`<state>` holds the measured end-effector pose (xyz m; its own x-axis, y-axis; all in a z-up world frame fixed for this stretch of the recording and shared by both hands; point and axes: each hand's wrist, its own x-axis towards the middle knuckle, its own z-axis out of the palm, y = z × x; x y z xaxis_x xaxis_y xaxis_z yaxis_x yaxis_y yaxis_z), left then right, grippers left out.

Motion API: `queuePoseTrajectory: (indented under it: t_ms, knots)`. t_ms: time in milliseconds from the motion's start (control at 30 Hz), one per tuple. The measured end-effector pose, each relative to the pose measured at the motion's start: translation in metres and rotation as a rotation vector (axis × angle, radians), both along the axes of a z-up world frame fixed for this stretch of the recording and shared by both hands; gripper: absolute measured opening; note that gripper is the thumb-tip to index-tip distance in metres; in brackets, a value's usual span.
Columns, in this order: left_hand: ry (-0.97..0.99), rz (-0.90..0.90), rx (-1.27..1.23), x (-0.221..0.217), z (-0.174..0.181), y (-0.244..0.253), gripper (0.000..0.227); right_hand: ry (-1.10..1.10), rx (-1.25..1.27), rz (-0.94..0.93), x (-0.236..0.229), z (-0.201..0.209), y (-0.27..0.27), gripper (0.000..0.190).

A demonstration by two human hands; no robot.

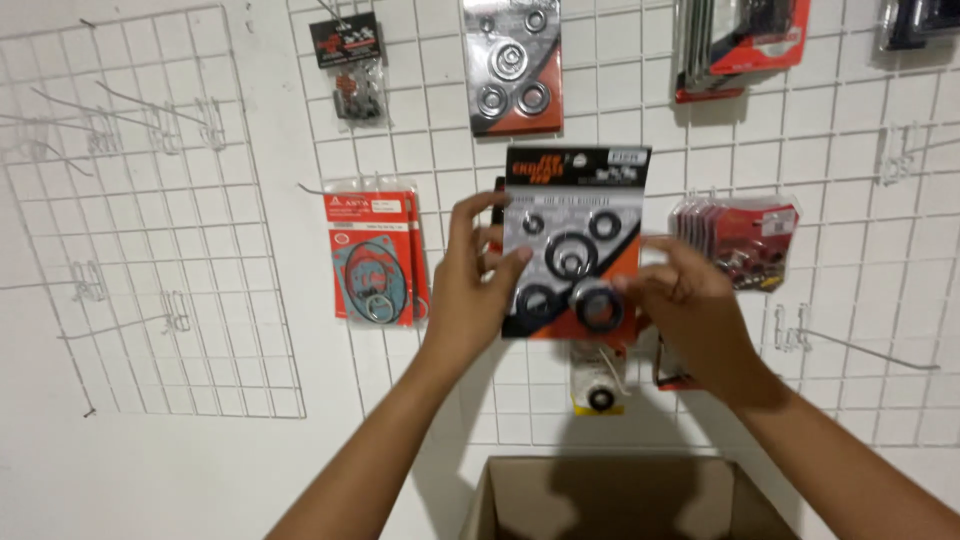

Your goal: The person wipes the surface of several packaged items, including a red box and a black package, using a cloth. They then hang the cleaned packages on a wall-mounted wire grid display.

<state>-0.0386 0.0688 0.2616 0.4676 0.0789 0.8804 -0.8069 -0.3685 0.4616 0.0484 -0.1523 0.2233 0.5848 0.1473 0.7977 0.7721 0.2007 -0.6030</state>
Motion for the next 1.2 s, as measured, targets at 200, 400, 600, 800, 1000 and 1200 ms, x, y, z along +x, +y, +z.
queuePoseTrajectory:
  t_ms: [200, 400, 600, 800, 1000, 1200]
  knots:
    - [-0.179, 0.178, 0.065, 0.035, 0.076, 0.021, 0.051, -0.253, 0.026, -0.095, 0.007, 0.084, 0.03, 0.065]
    - [-0.309, 0.178, 0.114, 0.07, 0.138, 0.052, 0.064, -0.507, -0.112, -0.244, 0.019, 0.154, 0.048, 0.066]
    - [-0.49, 0.25, 0.163, 0.095, 0.196, 0.07, 0.068, -0.625, -0.084, -0.444, 0.041, 0.209, 0.067, 0.062]
    - [-0.535, 0.328, 0.119, 0.121, 0.224, 0.075, 0.07, -0.798, -0.086, -0.588, 0.067, 0.24, 0.076, 0.06]
    - [-0.446, 0.322, 0.106, 0.135, 0.229, 0.078, 0.069, -0.752, -0.146, -0.647, 0.062, 0.246, 0.077, 0.06]
    - [-0.442, 0.331, 0.144, 0.14, 0.235, 0.08, 0.067, -0.699, -0.151, -0.572, 0.059, 0.247, 0.076, 0.058]
